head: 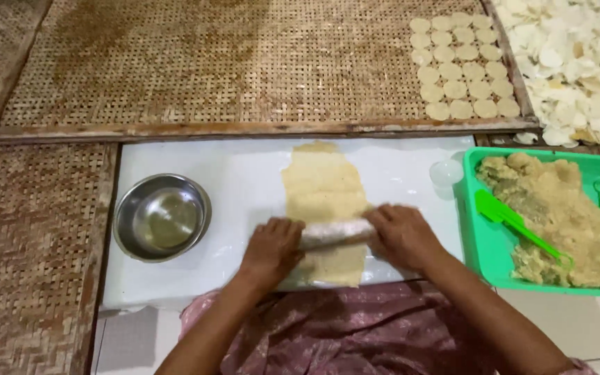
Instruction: Rolling out a sheet of dough and cutting it into circular shapes using a small plastic mold.
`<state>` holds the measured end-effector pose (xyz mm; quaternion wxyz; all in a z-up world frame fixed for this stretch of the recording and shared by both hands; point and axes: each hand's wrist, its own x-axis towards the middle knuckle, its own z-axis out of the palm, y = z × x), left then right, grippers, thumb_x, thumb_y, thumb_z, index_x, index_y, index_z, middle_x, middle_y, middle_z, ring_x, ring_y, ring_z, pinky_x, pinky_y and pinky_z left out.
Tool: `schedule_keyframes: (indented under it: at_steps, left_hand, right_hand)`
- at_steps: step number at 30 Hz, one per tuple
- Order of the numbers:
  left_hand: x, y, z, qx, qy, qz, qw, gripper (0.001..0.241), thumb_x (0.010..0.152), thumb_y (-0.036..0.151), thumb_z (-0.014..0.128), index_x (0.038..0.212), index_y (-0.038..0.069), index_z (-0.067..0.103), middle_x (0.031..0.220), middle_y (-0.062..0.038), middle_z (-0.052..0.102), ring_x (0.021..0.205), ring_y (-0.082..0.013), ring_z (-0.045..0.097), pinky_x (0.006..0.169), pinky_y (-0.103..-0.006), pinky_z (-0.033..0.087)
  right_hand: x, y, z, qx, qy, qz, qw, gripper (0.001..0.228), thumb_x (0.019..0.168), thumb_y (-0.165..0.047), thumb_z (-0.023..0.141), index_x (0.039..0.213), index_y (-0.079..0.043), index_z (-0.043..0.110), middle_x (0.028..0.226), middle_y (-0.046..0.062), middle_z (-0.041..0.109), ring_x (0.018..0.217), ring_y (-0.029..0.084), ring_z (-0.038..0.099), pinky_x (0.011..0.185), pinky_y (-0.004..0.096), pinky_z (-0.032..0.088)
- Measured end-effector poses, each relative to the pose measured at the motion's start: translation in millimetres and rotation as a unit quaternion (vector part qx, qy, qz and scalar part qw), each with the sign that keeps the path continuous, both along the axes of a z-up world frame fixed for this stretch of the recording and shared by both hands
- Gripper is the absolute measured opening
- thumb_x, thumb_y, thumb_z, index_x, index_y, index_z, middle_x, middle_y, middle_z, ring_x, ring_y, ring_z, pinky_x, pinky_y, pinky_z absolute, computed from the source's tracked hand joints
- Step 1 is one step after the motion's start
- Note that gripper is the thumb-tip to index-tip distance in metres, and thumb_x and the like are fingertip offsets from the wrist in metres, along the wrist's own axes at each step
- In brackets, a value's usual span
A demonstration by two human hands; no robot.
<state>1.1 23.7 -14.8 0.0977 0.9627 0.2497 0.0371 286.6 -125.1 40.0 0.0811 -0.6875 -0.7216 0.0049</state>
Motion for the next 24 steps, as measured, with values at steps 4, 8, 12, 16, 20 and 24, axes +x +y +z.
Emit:
schedule_keyframes:
  at_steps: [4, 8, 12, 16, 20, 24]
  left_hand:
    - [9.4, 27.5, 2.9, 0.135, -0.072, 0.024, 0.988, 0.069, 0.07, 0.042, 0.087, 0.128, 0.024, 0.053, 0.109, -0.001, 0.06, 0.107, -0.026, 0.063, 0.081, -0.0441, 0.053]
    - [21.0, 47.9, 10.1, 0.177, -0.08, 0.034, 0.98, 0.059, 0.085, 0.061, 0.064, 0.127, 0.02, 0.055, 0.129, -0.007, 0.06, 0.124, -0.0278, 0.058, 0.095, -0.0482, 0.047]
    - [33.8, 57.8, 25.1, 0.182, -0.072, 0.067, 0.978, 0.068, 0.102, 0.064, 0.041, 0.15, 0.016, 0.049, 0.154, -0.015, 0.049, 0.15, -0.0363, 0.037, 0.115, -0.0684, 0.028]
    - [50.9, 87.1, 42.0, 0.166, -0.075, 0.07, 0.981, 0.069, 0.104, 0.06, 0.037, 0.16, 0.018, 0.037, 0.163, -0.016, 0.038, 0.156, -0.039, 0.023, 0.113, -0.0795, 0.017]
    - [66.0, 109.5, 51.5, 0.137, -0.029, 0.068, 0.988, 0.067, 0.107, 0.056, 0.036, 0.162, 0.018, 0.033, 0.17, -0.015, 0.026, 0.158, -0.0379, 0.014, 0.113, -0.0823, 0.004]
    - [75.9, 134.9, 54.3, 0.099, 0.0, 0.097, 0.99, 0.067, 0.111, 0.056, 0.036, 0.168, 0.028, 0.016, 0.174, -0.003, 0.005, 0.161, -0.0316, 0.005, 0.116, -0.0824, -0.001]
  right_hand:
    - [2.4, 35.2, 3.6, -0.042, -0.007, -0.033, 0.999, 0.06, 0.077, -0.035, 0.075, 0.133, -0.027, 0.053, 0.134, 0.001, 0.06, 0.12, 0.029, 0.064, 0.101, 0.052, 0.048]
    - [3.0, 63.9, -3.9, 0.025, -0.011, -0.032, 0.999, 0.072, 0.081, -0.056, 0.07, 0.144, -0.028, 0.049, 0.158, 0.005, 0.045, 0.137, 0.031, 0.051, 0.11, 0.058, 0.038]
    - [2.8, 82.4, -19.8, 0.155, -0.033, -0.057, 0.986, 0.07, 0.099, -0.068, 0.038, 0.158, -0.031, 0.043, 0.156, 0.008, 0.048, 0.144, 0.032, 0.046, 0.118, 0.063, 0.023]
    - [11.8, 115.9, -17.2, 0.195, -0.054, -0.056, 0.978, 0.055, 0.105, -0.06, 0.04, 0.15, -0.032, 0.055, 0.153, 0.011, 0.053, 0.143, 0.036, 0.048, 0.117, 0.066, 0.023]
    - [22.0, 133.6, -7.1, 0.179, -0.044, -0.059, 0.981, 0.056, 0.108, -0.057, 0.032, 0.152, -0.031, 0.054, 0.156, 0.014, 0.051, 0.146, 0.037, 0.044, 0.116, 0.069, 0.02]
    - [33.6, 159.9, 7.1, 0.018, 0.062, -0.087, 0.994, 0.084, 0.098, -0.072, -0.002, 0.161, -0.025, 0.026, 0.17, 0.017, 0.017, 0.157, 0.037, 0.012, 0.118, 0.071, -0.009]
